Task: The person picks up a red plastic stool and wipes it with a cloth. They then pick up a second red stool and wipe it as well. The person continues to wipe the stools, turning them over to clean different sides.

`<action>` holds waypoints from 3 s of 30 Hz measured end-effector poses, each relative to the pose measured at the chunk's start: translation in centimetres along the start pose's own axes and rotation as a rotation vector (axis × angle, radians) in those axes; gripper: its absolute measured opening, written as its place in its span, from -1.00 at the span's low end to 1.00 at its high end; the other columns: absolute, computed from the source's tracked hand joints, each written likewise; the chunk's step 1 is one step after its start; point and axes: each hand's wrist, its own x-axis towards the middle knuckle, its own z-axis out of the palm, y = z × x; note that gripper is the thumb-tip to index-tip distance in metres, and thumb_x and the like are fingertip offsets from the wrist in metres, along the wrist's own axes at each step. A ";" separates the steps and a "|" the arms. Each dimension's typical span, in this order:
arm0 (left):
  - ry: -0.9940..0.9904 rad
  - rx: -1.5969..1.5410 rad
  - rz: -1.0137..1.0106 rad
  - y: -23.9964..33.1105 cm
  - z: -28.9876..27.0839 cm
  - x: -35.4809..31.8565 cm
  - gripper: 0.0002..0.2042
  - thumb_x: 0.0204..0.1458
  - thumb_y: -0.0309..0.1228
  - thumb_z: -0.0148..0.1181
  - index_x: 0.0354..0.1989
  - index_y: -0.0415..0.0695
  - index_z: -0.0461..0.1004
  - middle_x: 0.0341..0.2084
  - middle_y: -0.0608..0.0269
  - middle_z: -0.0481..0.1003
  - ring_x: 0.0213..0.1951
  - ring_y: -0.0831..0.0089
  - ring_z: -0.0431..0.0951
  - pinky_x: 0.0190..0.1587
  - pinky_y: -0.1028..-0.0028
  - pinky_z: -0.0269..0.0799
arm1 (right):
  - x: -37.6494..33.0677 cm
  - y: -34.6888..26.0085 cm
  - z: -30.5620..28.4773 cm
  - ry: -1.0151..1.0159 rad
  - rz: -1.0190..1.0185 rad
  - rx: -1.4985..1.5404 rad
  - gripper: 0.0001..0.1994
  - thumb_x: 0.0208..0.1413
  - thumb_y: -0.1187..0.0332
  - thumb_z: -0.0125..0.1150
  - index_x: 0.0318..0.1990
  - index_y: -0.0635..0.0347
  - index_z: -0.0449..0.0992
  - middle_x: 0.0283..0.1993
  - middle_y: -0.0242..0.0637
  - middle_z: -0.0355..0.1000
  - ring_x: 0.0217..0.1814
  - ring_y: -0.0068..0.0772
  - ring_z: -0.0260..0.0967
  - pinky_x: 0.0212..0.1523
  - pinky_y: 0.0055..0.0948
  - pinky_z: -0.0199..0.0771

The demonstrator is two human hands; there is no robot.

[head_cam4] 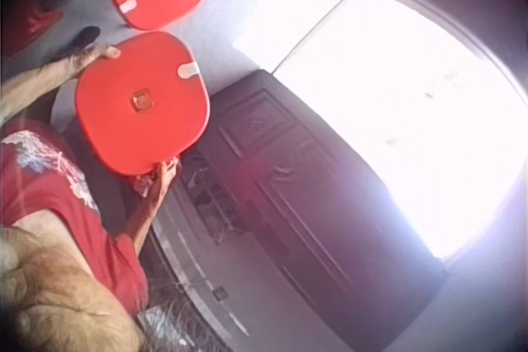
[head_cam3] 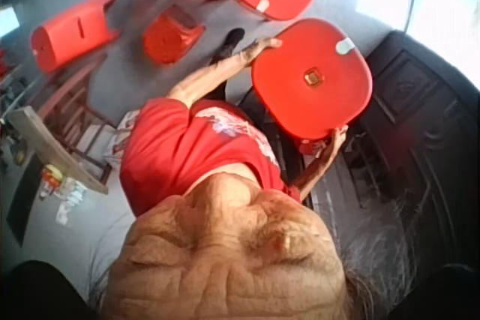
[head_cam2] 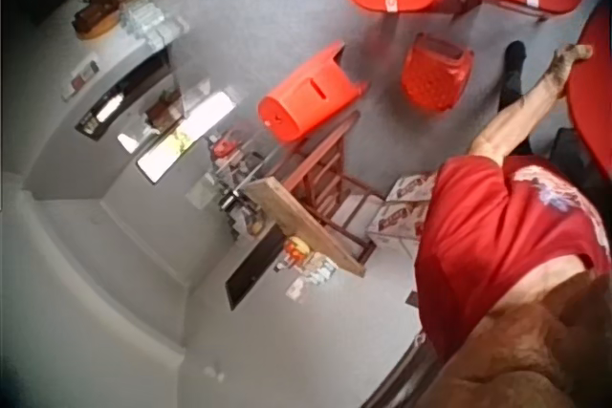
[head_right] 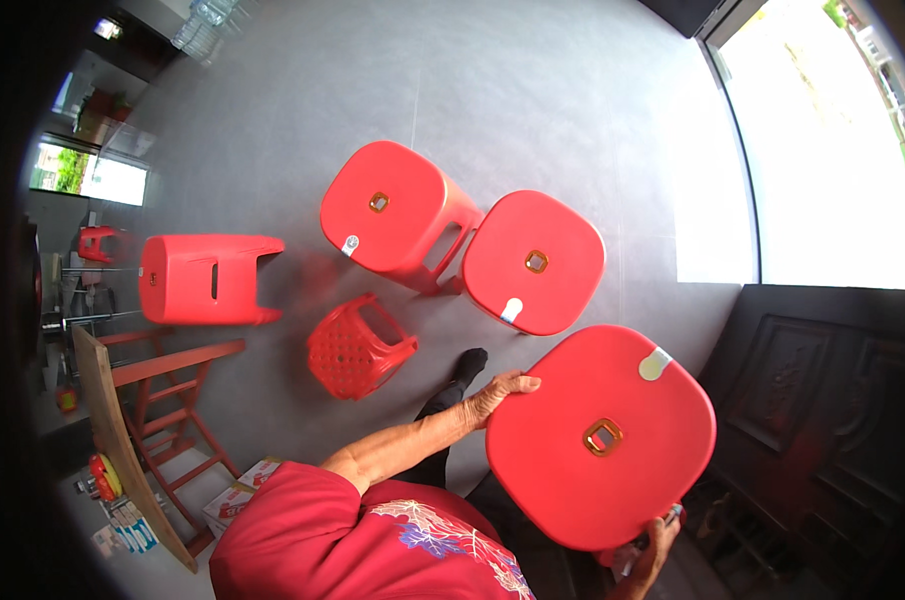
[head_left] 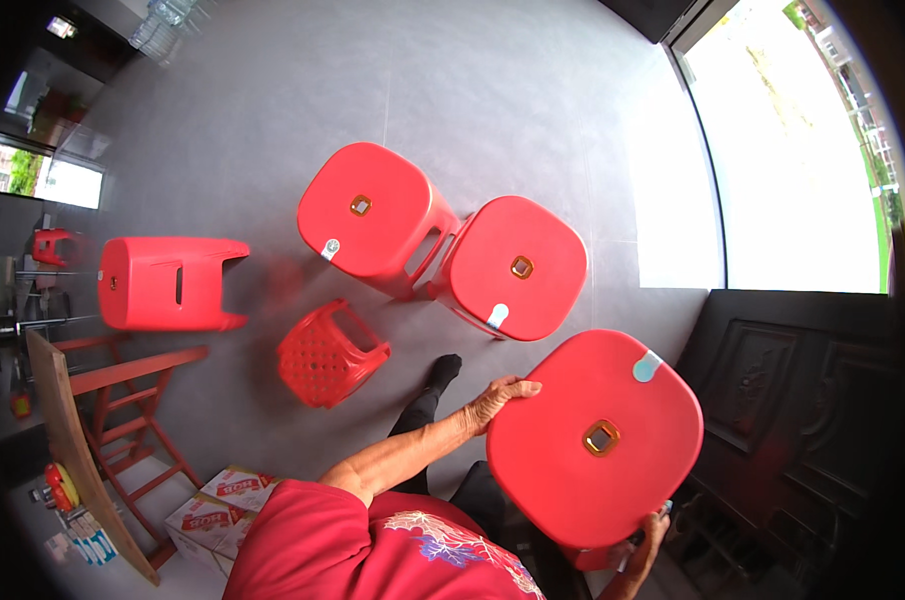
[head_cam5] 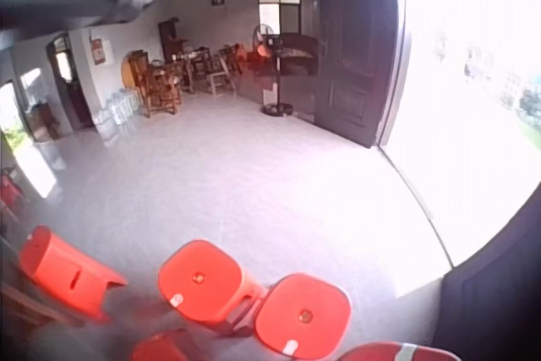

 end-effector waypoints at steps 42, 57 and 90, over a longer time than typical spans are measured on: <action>0.319 0.782 0.860 38.9 -7.8 -27.2 -0.30 -0.24 -0.08 0.13 0.07 -0.31 0.22 -0.12 0.09 0.38 -0.09 0.32 0.40 -0.06 0.38 0.33 | -1.8 -34.3 34.1 -1.006 -0.005 0.734 -0.55 -0.11 0.26 0.27 -0.09 0.28 0.27 -0.35 -0.35 0.31 -0.41 -0.57 0.33 -0.40 -0.54 0.42; 0.518 0.650 0.460 42.3 -25.4 -14.7 -0.33 -0.20 -0.13 0.33 0.05 -0.25 0.24 -0.09 0.17 0.35 -0.05 0.33 0.35 -0.01 0.32 0.31 | 2.3 -23.0 51.6 -1.040 0.191 0.530 -0.45 -0.17 0.22 0.38 -0.01 0.24 0.34 -0.15 -0.37 0.38 -0.12 -0.58 0.29 -0.06 -0.53 0.31; 0.842 1.222 0.346 42.5 -34.7 -6.1 -0.20 -0.04 -0.10 0.18 0.22 -0.37 -0.06 0.12 -0.08 0.17 0.10 0.22 0.25 0.13 0.31 0.18 | 2.9 -17.8 59.3 -0.916 0.138 0.436 -0.53 -0.24 0.14 0.33 -0.27 0.25 0.29 -0.41 -0.28 0.32 -0.34 -0.45 0.25 -0.33 -0.34 0.30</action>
